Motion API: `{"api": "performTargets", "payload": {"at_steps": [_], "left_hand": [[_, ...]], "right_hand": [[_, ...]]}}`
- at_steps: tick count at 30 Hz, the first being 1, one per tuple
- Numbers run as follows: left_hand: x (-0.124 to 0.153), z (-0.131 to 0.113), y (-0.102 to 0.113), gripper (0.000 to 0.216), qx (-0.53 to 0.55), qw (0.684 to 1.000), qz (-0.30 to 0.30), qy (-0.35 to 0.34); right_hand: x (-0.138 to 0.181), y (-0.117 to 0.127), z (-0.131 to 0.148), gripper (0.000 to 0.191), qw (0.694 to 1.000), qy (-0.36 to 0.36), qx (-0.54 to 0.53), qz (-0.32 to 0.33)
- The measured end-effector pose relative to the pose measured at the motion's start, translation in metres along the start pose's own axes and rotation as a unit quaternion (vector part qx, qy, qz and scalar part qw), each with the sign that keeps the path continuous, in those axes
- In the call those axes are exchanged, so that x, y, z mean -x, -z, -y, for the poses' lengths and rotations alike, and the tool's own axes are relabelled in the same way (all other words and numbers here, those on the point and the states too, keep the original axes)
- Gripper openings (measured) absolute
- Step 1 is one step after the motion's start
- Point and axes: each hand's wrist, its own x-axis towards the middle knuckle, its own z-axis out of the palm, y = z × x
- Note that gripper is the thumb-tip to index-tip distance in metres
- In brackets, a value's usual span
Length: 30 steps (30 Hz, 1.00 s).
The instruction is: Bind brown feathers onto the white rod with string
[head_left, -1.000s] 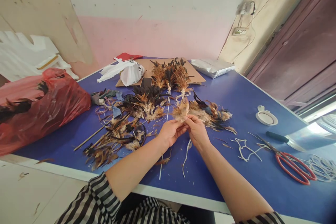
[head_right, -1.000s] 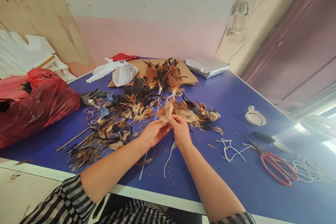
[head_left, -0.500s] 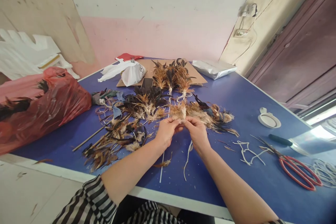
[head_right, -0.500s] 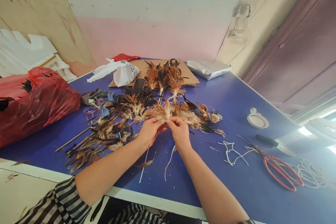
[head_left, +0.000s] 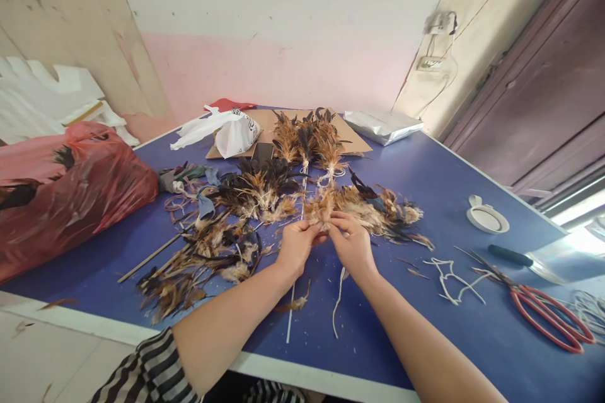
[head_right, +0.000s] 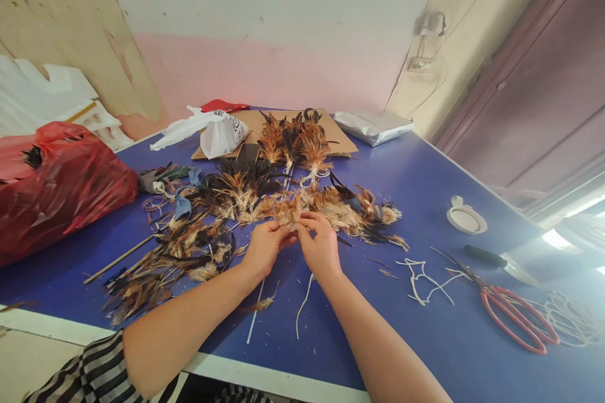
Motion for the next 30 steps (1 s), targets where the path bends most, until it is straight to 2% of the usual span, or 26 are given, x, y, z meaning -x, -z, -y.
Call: {"api": "performTargets", "payload": {"at_steps": [5,10,14,17,19,21,23,25,28,30], "left_hand": [[0.002,0.002,-0.001,0.024,0.021,1.000,0.006,-0.005],[0.005,0.005,-0.001,0.024,0.062,0.998,0.014,-0.007],[0.003,0.007,0.001,0.025,0.069,0.998,0.009,-0.003],[-0.001,0.008,0.004,0.025,0.049,0.999,-0.002,-0.007],[-0.005,0.007,0.006,0.025,0.032,0.999,-0.005,-0.019],[-0.007,0.004,0.007,0.024,0.016,0.999,0.001,-0.038],[-0.006,0.001,0.007,0.023,-0.005,0.999,0.015,-0.049],[-0.003,-0.002,0.005,0.023,-0.027,0.998,0.033,-0.047],[0.003,-0.006,0.002,0.023,-0.038,0.996,0.067,-0.037],[0.006,-0.006,0.002,0.023,-0.036,0.995,0.089,-0.031]], "right_hand": [[0.001,0.006,0.003,0.018,0.979,0.097,0.181,0.006],[0.005,0.010,0.016,0.020,0.921,0.182,0.344,0.020],[0.008,0.009,0.027,0.020,0.886,0.219,0.405,0.046],[0.010,0.008,0.031,0.022,0.876,0.248,0.409,0.069],[0.009,0.008,0.031,0.023,0.885,0.248,0.385,0.084],[0.006,0.009,0.026,0.021,0.918,0.217,0.322,0.084],[0.001,0.011,0.018,0.016,0.964,0.148,0.212,0.061],[-0.004,0.014,0.011,0.013,0.995,0.050,0.081,0.036],[-0.009,0.019,0.006,0.016,0.993,-0.068,-0.065,0.072],[-0.010,0.021,0.008,0.014,0.982,-0.092,-0.121,0.117]]}}
